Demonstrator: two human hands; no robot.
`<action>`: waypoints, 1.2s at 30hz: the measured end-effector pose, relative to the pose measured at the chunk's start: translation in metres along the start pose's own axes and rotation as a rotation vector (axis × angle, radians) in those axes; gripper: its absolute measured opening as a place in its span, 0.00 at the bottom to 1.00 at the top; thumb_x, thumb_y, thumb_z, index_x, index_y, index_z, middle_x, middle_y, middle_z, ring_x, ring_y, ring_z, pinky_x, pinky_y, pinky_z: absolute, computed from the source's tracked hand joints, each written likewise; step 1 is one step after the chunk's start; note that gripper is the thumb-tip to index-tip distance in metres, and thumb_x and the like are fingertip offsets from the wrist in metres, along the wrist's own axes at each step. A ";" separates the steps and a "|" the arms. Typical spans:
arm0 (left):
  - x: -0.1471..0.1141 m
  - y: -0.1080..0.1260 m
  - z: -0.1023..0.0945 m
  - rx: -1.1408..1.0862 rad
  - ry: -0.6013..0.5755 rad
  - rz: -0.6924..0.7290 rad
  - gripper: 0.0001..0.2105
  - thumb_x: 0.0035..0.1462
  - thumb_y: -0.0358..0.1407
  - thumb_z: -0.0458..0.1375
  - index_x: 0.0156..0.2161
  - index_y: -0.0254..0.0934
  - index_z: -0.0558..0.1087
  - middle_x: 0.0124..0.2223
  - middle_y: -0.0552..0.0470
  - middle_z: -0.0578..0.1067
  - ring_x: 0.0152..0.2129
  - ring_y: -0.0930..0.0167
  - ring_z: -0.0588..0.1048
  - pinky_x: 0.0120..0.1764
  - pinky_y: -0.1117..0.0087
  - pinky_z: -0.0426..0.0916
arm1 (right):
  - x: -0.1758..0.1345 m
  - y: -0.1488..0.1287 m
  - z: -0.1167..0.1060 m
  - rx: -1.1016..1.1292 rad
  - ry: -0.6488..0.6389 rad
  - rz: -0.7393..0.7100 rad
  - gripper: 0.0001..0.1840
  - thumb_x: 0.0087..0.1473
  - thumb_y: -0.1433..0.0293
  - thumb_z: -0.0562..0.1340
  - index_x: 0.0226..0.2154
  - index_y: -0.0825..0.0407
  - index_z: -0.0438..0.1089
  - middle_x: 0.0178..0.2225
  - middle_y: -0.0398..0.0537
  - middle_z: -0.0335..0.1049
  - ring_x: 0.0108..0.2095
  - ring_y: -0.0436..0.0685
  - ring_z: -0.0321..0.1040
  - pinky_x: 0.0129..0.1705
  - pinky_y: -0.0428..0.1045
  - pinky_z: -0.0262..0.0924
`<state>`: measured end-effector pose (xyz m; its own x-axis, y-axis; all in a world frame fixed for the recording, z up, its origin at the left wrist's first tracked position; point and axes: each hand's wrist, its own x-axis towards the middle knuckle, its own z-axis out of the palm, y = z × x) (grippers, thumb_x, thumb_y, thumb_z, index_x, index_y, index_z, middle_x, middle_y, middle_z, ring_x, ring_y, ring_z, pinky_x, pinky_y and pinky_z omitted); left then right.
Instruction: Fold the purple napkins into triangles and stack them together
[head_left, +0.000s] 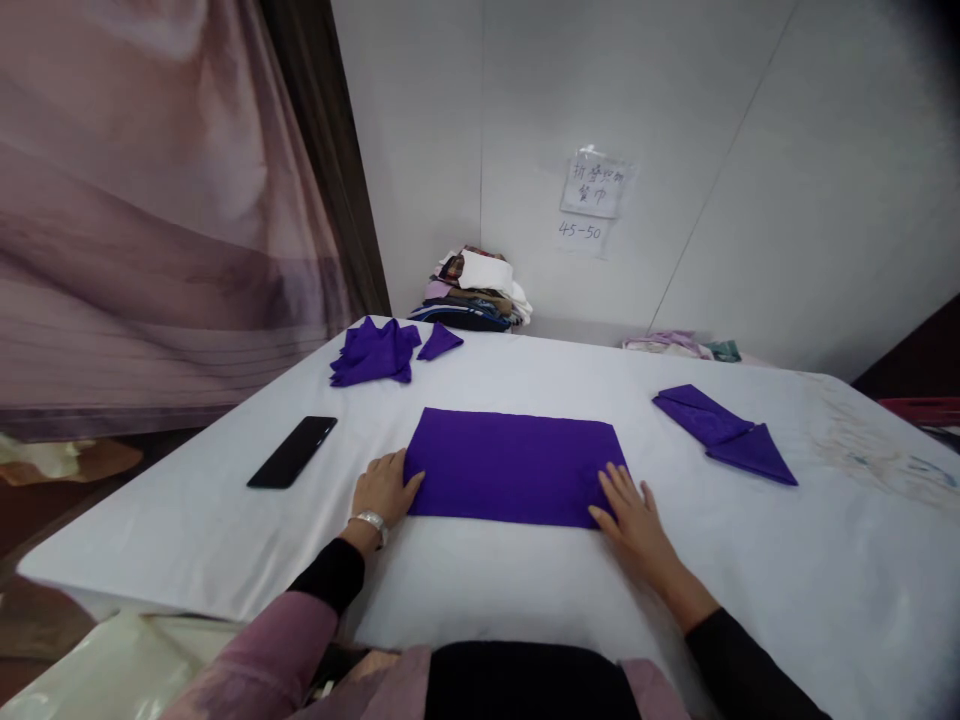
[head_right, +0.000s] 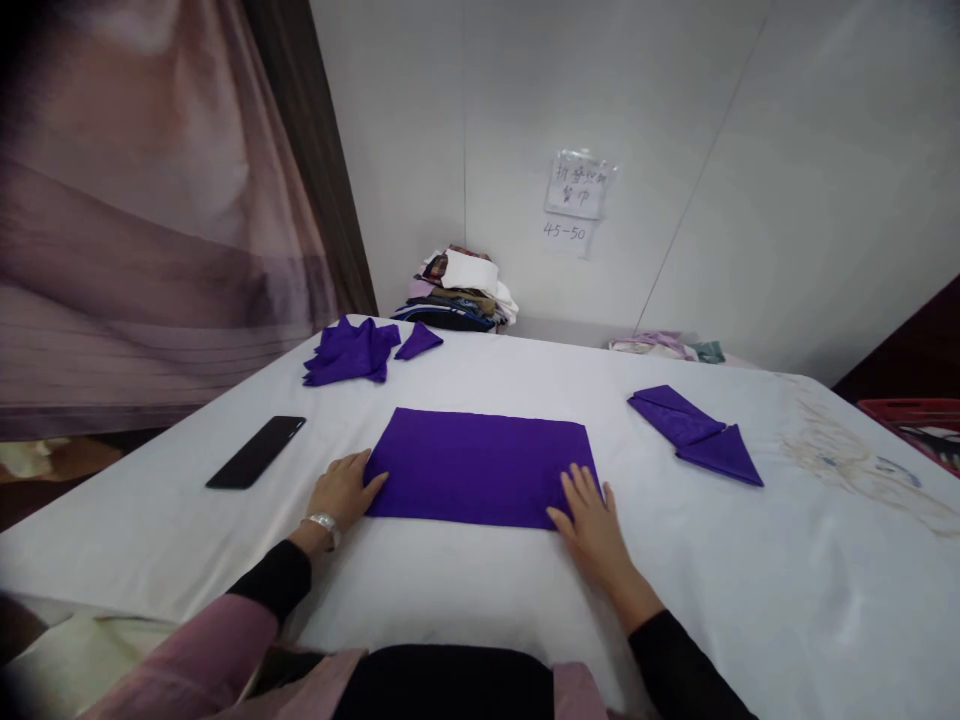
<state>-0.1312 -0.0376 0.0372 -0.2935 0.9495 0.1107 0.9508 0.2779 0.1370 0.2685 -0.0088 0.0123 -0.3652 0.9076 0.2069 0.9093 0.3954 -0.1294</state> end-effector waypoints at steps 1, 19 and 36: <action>-0.005 -0.003 -0.003 0.018 -0.019 -0.004 0.26 0.57 0.46 0.46 0.56 0.31 0.60 0.51 0.38 0.68 0.48 0.57 0.67 0.47 0.60 0.62 | 0.004 -0.016 -0.002 0.033 -0.027 -0.074 0.32 0.59 0.54 0.45 0.60 0.53 0.51 0.63 0.53 0.44 0.63 0.61 0.36 0.60 0.63 0.32; 0.024 0.075 -0.073 -1.141 0.057 0.034 0.24 0.44 0.42 0.61 0.48 0.38 0.68 0.43 0.48 0.75 0.45 0.63 0.71 0.45 0.62 0.66 | 0.034 -0.086 0.001 1.020 -0.195 -0.013 0.32 0.56 0.51 0.51 0.59 0.47 0.52 0.61 0.51 0.50 0.61 0.58 0.45 0.60 0.59 0.42; -0.034 0.160 0.023 -0.800 -0.066 0.663 0.15 0.58 0.40 0.51 0.49 0.40 0.67 0.48 0.47 0.72 0.46 0.67 0.69 0.50 0.60 0.64 | 0.010 0.002 -0.010 1.863 -0.001 0.641 0.22 0.54 0.54 0.54 0.44 0.52 0.66 0.47 0.52 0.70 0.46 0.60 0.68 0.42 0.55 0.67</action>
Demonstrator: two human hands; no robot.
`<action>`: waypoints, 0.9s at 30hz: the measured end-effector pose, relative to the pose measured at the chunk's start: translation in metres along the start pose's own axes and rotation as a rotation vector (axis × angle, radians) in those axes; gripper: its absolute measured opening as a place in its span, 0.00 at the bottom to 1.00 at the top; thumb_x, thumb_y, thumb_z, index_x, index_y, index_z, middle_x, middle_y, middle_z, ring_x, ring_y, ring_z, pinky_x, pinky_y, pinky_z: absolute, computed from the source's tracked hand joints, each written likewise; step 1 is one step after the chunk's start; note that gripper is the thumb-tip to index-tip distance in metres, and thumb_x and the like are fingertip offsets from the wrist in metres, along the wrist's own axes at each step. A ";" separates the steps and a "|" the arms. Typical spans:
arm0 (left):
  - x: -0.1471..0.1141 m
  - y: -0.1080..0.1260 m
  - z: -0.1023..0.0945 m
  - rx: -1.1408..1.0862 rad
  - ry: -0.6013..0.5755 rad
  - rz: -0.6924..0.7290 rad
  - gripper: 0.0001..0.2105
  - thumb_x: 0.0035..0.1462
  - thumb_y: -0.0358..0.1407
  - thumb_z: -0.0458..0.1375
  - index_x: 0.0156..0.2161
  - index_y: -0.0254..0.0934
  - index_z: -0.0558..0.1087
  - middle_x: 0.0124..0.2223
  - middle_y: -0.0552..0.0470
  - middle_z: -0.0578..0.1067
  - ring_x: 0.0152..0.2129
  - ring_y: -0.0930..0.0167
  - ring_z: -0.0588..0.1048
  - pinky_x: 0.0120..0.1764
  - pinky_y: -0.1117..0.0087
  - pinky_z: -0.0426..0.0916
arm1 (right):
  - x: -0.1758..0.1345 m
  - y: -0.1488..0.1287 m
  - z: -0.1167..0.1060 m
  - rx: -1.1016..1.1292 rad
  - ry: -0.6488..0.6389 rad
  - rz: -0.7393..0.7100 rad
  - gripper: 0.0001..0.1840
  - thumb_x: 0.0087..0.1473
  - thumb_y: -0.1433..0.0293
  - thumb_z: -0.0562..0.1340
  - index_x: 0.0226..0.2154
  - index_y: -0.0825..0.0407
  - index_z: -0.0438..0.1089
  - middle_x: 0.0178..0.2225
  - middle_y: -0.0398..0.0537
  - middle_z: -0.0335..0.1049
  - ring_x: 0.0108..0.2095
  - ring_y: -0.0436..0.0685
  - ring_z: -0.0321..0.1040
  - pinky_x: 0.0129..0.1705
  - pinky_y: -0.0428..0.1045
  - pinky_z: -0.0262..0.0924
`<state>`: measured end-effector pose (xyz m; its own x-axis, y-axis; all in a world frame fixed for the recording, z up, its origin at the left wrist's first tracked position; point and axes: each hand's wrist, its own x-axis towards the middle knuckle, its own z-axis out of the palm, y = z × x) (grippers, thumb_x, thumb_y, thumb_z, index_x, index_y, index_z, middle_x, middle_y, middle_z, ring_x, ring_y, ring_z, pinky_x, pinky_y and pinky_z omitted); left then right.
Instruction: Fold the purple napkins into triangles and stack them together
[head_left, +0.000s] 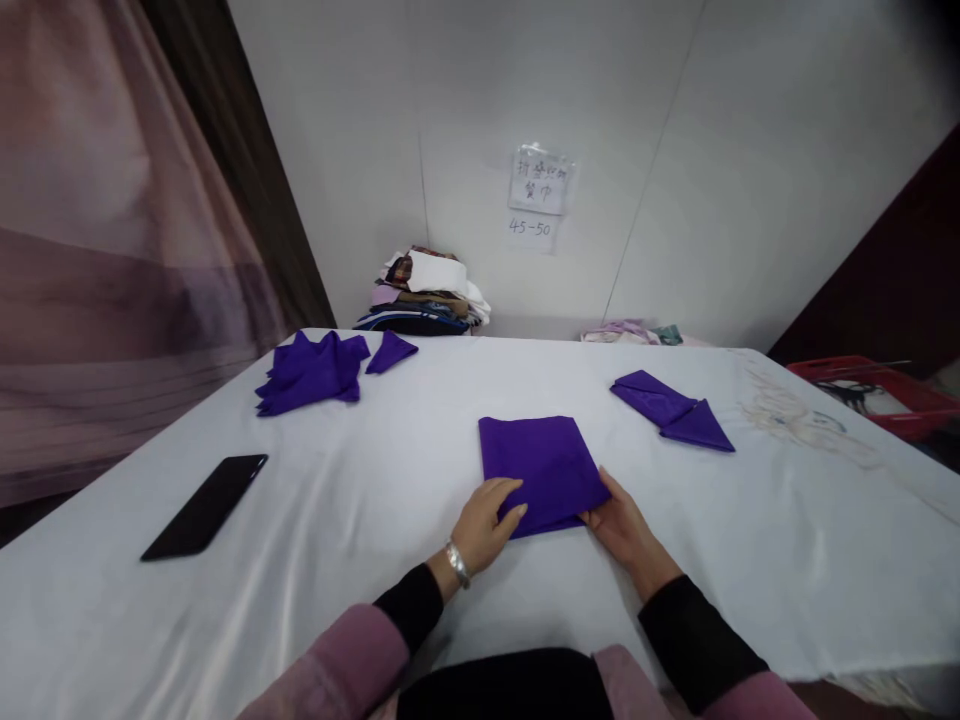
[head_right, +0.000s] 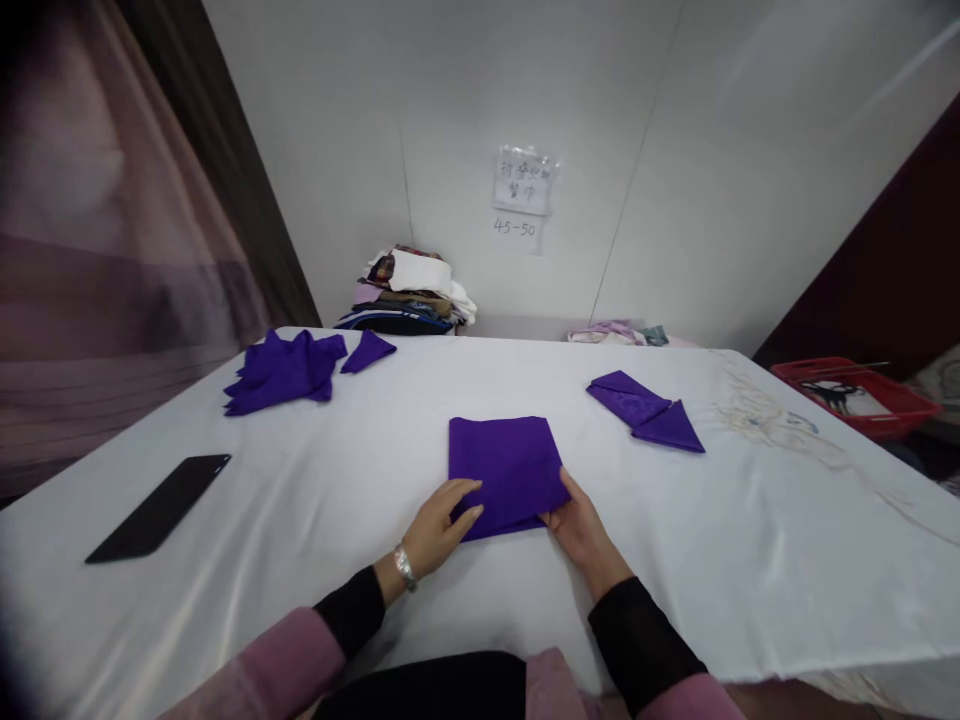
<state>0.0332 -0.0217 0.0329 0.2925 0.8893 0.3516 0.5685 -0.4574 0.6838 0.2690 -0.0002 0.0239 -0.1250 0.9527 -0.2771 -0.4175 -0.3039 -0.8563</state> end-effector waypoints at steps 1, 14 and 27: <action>-0.007 -0.004 -0.001 0.048 0.000 0.009 0.16 0.58 0.40 0.51 0.50 0.39 0.67 0.49 0.46 0.72 0.48 0.66 0.68 0.51 0.59 0.64 | 0.000 -0.001 0.000 -0.014 0.006 0.011 0.19 0.53 0.59 0.58 0.44 0.52 0.67 0.45 0.51 0.71 0.43 0.59 0.69 0.41 0.54 0.67; -0.024 -0.021 0.006 0.345 -0.091 0.115 0.16 0.53 0.33 0.53 0.47 0.37 0.70 0.52 0.44 0.69 0.52 0.61 0.65 0.53 0.54 0.63 | 0.002 -0.003 -0.037 -0.527 0.296 -0.135 0.29 0.42 0.73 0.62 0.50 0.53 0.62 0.21 0.38 0.67 0.13 0.48 0.61 0.11 0.42 0.52; -0.027 -0.025 0.004 0.399 -0.090 0.070 0.16 0.54 0.37 0.53 0.48 0.38 0.71 0.52 0.45 0.70 0.52 0.60 0.64 0.52 0.54 0.63 | -0.008 -0.007 -0.040 -1.515 0.320 -0.364 0.23 0.52 0.68 0.52 0.51 0.53 0.64 0.42 0.51 0.70 0.40 0.59 0.67 0.43 0.52 0.60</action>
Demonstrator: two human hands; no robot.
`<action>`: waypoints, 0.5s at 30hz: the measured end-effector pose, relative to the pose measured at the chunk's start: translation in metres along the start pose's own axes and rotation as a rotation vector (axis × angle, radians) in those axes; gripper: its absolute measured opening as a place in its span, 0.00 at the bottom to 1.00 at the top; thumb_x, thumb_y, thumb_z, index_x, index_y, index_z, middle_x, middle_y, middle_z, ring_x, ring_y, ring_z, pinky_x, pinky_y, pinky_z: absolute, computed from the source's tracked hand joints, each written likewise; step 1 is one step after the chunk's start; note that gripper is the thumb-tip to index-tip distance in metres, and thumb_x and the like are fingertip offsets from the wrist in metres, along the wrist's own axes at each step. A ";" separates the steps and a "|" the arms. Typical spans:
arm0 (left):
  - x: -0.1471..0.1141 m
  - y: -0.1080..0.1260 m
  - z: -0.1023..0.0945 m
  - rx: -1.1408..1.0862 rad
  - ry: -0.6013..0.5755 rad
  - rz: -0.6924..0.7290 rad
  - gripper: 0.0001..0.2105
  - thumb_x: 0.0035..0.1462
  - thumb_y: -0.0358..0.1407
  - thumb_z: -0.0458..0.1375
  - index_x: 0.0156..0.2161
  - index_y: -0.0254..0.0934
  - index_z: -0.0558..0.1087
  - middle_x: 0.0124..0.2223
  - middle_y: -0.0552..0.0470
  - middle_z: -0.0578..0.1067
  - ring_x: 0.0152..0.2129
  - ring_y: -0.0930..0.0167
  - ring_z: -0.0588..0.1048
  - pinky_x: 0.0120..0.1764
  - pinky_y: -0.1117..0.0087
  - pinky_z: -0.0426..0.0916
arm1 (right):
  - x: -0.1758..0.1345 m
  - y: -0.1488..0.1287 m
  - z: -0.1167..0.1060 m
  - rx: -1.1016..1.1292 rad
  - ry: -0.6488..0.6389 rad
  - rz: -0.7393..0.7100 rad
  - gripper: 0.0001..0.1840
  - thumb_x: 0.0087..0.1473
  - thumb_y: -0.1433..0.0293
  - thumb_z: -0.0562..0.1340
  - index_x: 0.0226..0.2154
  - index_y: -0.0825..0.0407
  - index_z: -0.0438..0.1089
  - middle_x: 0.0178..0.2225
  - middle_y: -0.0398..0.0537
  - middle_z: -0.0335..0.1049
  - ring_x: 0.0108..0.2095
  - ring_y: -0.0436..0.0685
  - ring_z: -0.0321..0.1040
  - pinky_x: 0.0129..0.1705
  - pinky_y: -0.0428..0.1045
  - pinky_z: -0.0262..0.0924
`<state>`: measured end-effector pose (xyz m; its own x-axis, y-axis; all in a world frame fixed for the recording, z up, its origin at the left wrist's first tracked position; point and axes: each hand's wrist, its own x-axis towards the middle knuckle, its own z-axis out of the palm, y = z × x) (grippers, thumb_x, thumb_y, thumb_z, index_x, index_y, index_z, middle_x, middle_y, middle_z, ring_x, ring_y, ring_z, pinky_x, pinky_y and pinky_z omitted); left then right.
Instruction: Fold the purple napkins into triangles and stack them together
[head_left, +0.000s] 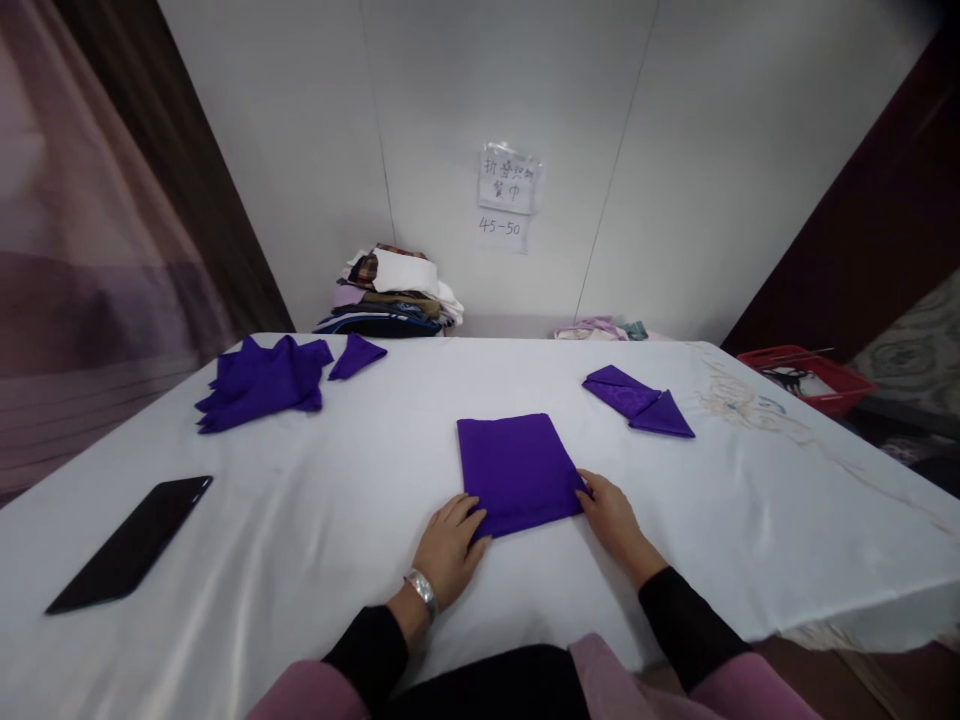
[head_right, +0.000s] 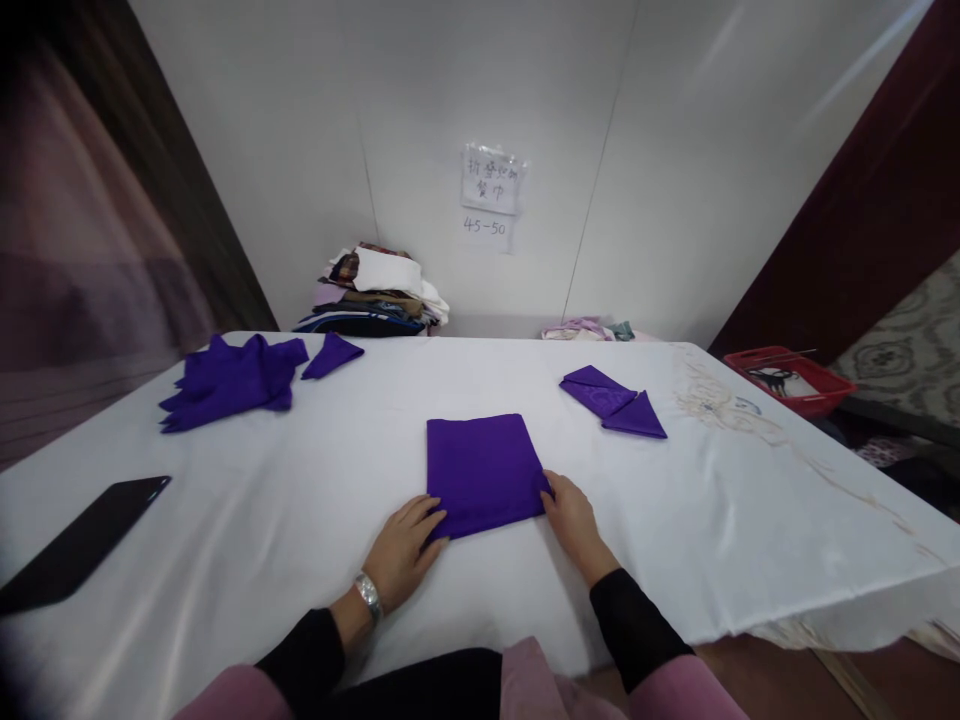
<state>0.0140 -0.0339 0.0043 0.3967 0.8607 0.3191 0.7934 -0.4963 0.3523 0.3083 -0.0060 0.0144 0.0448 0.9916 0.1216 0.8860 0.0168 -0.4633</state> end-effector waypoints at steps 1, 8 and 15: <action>-0.001 0.000 0.001 0.001 0.000 0.000 0.16 0.55 0.37 0.52 0.48 0.39 0.70 0.53 0.45 0.70 0.52 0.60 0.64 0.52 0.54 0.62 | -0.001 0.000 0.000 -0.056 0.003 -0.009 0.22 0.53 0.68 0.51 0.51 0.52 0.64 0.42 0.51 0.70 0.40 0.59 0.67 0.43 0.52 0.60; -0.002 0.007 -0.004 0.019 -0.043 0.004 0.19 0.54 0.37 0.54 0.52 0.40 0.67 0.56 0.45 0.66 0.54 0.59 0.61 0.52 0.53 0.60 | -0.003 -0.020 0.000 -0.093 0.076 -0.382 0.22 0.58 0.63 0.50 0.53 0.50 0.63 0.54 0.54 0.61 0.55 0.62 0.56 0.55 0.59 0.51; -0.001 0.017 -0.013 0.084 -0.091 0.025 0.13 0.55 0.32 0.54 0.46 0.42 0.70 0.47 0.48 0.71 0.42 0.65 0.67 0.43 0.61 0.65 | -0.006 -0.032 0.012 -0.115 -0.206 -0.478 0.29 0.57 0.53 0.49 0.57 0.48 0.57 0.61 0.50 0.49 0.62 0.62 0.41 0.60 0.64 0.35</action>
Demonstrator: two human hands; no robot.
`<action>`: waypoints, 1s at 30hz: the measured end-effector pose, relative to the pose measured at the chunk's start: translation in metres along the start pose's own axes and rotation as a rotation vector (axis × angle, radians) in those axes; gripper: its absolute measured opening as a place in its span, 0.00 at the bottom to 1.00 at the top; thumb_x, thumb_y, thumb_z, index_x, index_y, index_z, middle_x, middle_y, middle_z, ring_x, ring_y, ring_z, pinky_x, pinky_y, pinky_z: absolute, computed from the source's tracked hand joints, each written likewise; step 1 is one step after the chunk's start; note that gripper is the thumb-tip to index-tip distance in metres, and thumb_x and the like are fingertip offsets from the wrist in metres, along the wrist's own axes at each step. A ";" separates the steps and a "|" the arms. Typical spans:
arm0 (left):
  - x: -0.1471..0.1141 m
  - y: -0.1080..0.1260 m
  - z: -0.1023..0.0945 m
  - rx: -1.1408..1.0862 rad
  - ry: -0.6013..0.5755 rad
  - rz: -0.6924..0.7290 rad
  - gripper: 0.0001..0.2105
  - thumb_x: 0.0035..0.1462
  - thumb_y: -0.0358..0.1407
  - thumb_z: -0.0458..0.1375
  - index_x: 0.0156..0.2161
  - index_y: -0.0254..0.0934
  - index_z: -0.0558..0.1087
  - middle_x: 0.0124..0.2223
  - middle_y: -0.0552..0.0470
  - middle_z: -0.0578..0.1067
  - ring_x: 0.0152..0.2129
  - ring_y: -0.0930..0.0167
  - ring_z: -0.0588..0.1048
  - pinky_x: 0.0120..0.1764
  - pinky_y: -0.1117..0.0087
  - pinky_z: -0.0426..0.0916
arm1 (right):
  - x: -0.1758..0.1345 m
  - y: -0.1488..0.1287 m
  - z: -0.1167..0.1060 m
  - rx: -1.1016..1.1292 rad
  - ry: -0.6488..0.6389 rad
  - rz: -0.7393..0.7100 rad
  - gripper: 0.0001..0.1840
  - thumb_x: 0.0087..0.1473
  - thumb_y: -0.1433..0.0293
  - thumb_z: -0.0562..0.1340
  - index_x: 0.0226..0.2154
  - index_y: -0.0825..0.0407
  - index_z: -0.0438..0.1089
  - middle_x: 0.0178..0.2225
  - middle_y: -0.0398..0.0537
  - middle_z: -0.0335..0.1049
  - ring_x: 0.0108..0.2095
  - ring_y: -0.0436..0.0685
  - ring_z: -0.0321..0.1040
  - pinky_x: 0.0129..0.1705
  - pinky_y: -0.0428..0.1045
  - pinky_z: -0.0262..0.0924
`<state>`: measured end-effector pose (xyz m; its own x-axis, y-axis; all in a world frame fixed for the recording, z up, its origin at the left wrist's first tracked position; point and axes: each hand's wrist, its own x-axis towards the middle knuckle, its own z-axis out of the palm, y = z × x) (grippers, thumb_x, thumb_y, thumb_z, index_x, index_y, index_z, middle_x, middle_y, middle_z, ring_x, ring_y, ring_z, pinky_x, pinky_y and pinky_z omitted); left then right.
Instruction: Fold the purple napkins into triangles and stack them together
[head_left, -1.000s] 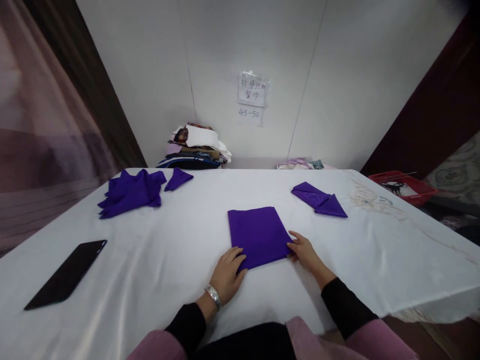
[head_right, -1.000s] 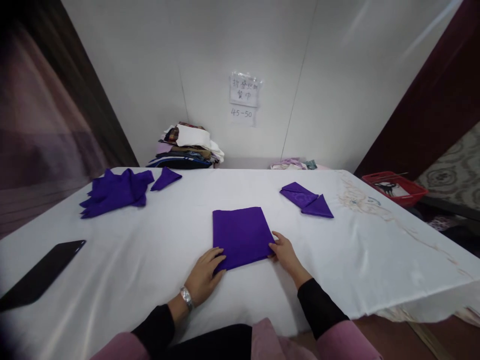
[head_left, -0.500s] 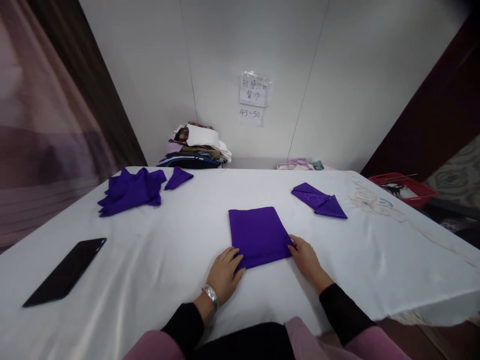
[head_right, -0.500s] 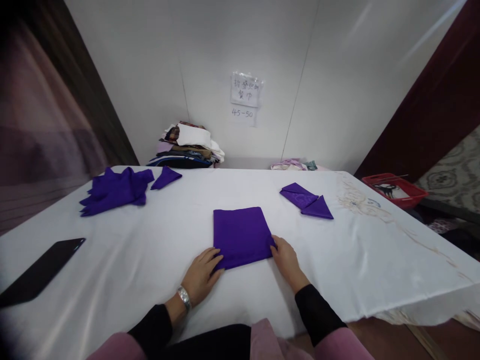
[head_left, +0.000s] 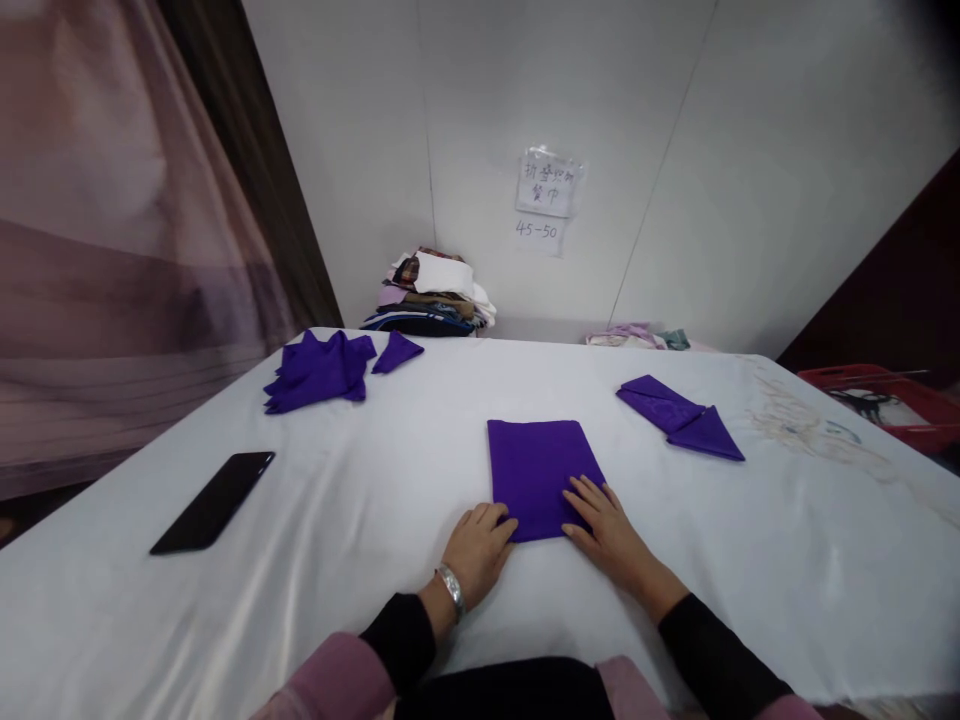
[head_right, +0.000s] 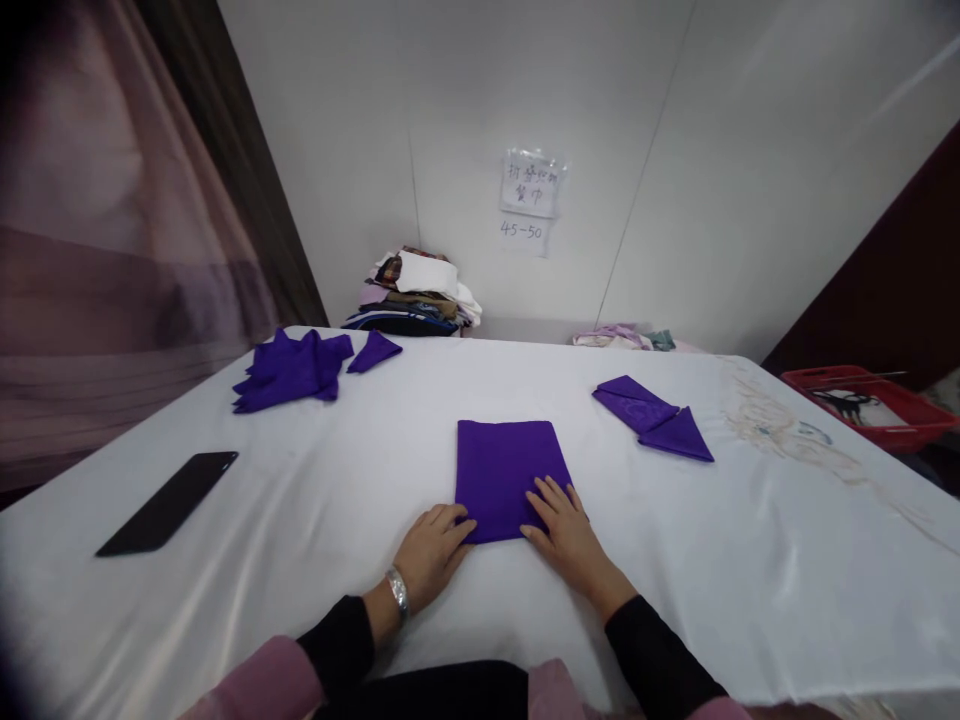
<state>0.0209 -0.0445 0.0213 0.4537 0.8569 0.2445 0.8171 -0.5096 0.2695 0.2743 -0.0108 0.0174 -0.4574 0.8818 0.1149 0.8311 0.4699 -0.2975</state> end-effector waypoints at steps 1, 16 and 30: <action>0.000 0.000 0.001 0.017 -0.018 0.004 0.11 0.56 0.32 0.53 0.43 0.42 0.71 0.44 0.49 0.72 0.40 0.66 0.68 0.41 0.63 0.65 | -0.001 0.001 0.001 -0.003 -0.026 0.015 0.30 0.57 0.53 0.49 0.57 0.49 0.57 0.62 0.51 0.48 0.62 0.62 0.40 0.60 0.64 0.34; -0.008 -0.085 -0.034 -0.086 0.061 -0.068 0.12 0.57 0.30 0.50 0.44 0.40 0.70 0.41 0.51 0.73 0.37 0.70 0.71 0.40 0.67 0.68 | -0.011 -0.047 0.010 -0.019 -0.201 -0.086 0.29 0.58 0.56 0.50 0.59 0.47 0.53 0.63 0.51 0.44 0.62 0.63 0.41 0.60 0.62 0.39; -0.001 -0.076 -0.010 -0.021 0.150 -0.105 0.08 0.56 0.30 0.49 0.39 0.38 0.69 0.37 0.50 0.73 0.35 0.69 0.71 0.38 0.67 0.68 | -0.019 -0.019 0.002 -0.100 0.217 -0.180 0.18 0.58 0.75 0.51 0.47 0.50 0.69 0.47 0.53 0.70 0.49 0.58 0.65 0.54 0.59 0.53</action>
<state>-0.0451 -0.0074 0.0103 0.3068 0.8853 0.3495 0.8489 -0.4206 0.3202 0.2664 -0.0362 0.0189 -0.5306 0.7671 0.3605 0.7750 0.6113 -0.1602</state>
